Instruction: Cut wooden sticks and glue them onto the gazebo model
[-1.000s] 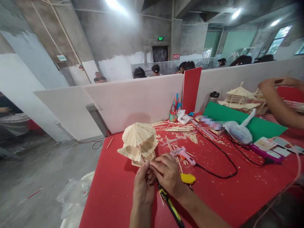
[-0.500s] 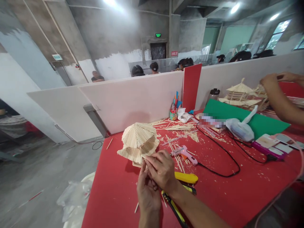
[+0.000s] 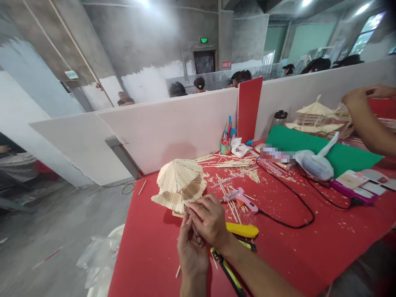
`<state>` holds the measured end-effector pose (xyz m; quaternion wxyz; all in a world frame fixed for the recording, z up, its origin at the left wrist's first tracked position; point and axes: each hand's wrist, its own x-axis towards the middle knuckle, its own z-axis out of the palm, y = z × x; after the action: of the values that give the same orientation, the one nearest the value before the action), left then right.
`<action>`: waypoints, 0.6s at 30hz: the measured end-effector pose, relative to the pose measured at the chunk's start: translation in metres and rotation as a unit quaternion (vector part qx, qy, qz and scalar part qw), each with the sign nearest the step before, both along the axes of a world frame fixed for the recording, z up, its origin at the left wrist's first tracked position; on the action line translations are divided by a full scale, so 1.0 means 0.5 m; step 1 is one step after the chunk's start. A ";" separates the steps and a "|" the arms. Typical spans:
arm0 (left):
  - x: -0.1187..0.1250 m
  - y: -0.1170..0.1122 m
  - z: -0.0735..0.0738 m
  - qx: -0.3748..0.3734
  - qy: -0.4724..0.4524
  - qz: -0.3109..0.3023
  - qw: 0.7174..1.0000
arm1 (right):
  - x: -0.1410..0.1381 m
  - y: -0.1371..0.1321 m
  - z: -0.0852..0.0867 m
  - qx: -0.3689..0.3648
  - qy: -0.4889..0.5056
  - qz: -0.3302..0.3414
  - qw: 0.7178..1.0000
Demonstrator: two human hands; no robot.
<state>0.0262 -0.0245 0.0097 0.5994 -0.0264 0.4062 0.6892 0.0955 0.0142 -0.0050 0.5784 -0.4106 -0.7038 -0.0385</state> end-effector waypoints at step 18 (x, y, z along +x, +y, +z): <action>0.005 0.001 -0.001 0.006 -0.016 0.004 1.000 | 0.001 -0.001 -0.003 -0.026 0.020 0.010 0.999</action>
<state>0.0284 -0.0239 0.0090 0.6032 -0.0356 0.3926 0.6934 0.0958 0.0135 -0.0062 0.5820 -0.4187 -0.6971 -0.0063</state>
